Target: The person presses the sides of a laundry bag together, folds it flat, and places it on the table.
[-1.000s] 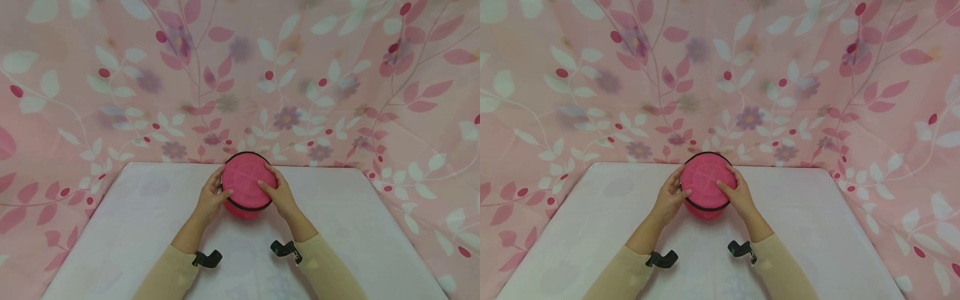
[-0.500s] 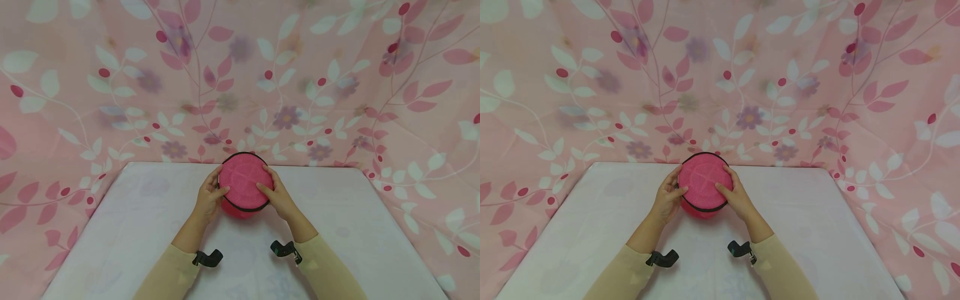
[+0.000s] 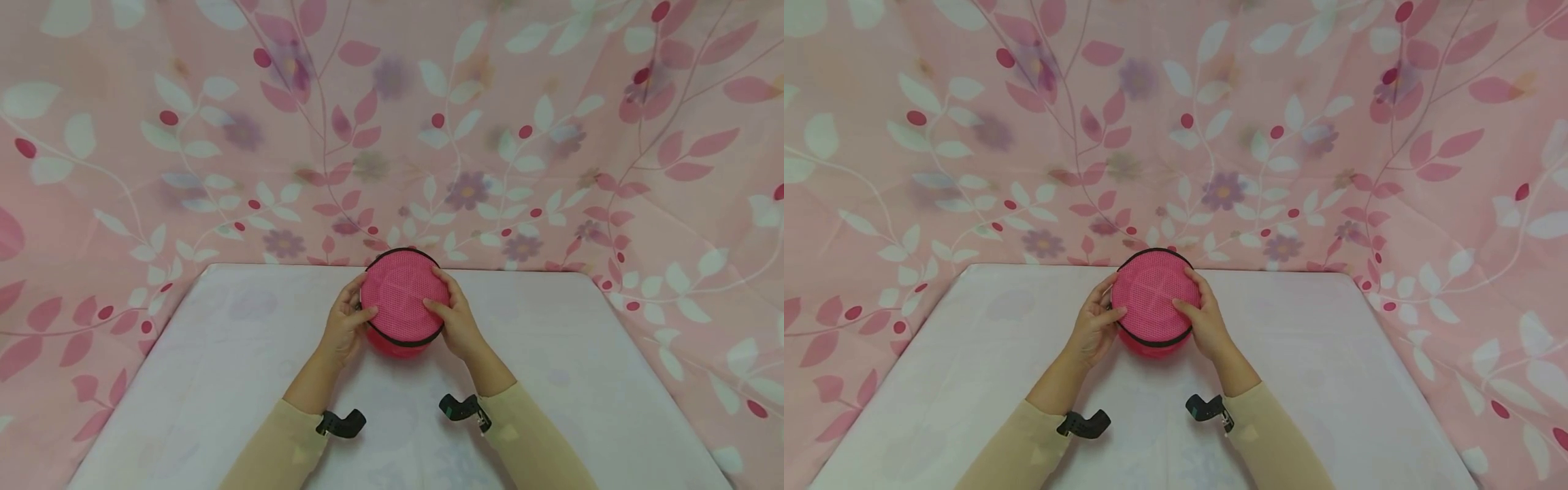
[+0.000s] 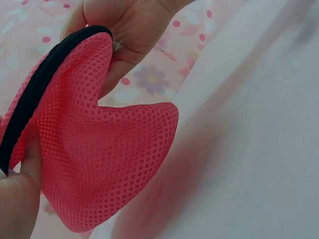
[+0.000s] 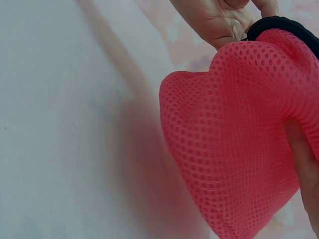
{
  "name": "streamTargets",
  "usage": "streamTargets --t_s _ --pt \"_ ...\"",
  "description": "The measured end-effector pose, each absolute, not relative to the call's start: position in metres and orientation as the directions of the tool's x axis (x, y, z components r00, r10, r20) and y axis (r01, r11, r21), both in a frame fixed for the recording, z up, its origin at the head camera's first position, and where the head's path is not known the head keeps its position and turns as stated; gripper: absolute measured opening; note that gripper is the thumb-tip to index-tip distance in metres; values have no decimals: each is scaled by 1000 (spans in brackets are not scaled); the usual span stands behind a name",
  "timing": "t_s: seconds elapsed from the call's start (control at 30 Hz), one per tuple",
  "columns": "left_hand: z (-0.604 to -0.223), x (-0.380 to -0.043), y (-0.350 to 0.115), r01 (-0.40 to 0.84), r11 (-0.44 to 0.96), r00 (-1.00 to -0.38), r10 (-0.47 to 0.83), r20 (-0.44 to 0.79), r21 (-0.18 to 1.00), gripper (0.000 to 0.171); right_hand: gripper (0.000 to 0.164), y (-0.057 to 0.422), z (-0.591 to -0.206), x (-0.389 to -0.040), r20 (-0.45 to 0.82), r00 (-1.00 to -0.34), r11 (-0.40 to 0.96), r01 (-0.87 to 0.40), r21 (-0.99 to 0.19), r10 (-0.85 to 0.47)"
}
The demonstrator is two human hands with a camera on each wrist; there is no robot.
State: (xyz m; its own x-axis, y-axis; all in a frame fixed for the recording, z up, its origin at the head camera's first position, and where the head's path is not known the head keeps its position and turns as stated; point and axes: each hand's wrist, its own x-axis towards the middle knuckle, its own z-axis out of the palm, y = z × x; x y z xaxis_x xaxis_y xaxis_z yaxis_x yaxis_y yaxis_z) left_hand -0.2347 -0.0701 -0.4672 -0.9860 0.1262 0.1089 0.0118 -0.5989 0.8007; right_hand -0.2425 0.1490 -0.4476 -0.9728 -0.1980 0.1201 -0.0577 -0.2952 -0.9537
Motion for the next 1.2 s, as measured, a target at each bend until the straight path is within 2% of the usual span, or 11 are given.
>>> streamTargets --t_s 0.3,0.57,1.03,1.2 --pt "-471 -236 -70 -1 -592 -979 164 120 806 72 69 147 -447 -242 137 -983 -373 -82 -924 -124" --pt "-472 -233 -71 9 -459 -980 174 100 888 71 70 147 -449 -242 122 -988 -368 -78 -926 -98" --pt "-472 -226 -70 37 -330 -973 205 110 943 77 68 149 -451 -244 133 -987 -390 -88 -917 -90" --pt "-472 -226 -68 49 -326 -967 221 126 944 74 68 149 -451 -245 136 -986 -397 -89 -914 -93"
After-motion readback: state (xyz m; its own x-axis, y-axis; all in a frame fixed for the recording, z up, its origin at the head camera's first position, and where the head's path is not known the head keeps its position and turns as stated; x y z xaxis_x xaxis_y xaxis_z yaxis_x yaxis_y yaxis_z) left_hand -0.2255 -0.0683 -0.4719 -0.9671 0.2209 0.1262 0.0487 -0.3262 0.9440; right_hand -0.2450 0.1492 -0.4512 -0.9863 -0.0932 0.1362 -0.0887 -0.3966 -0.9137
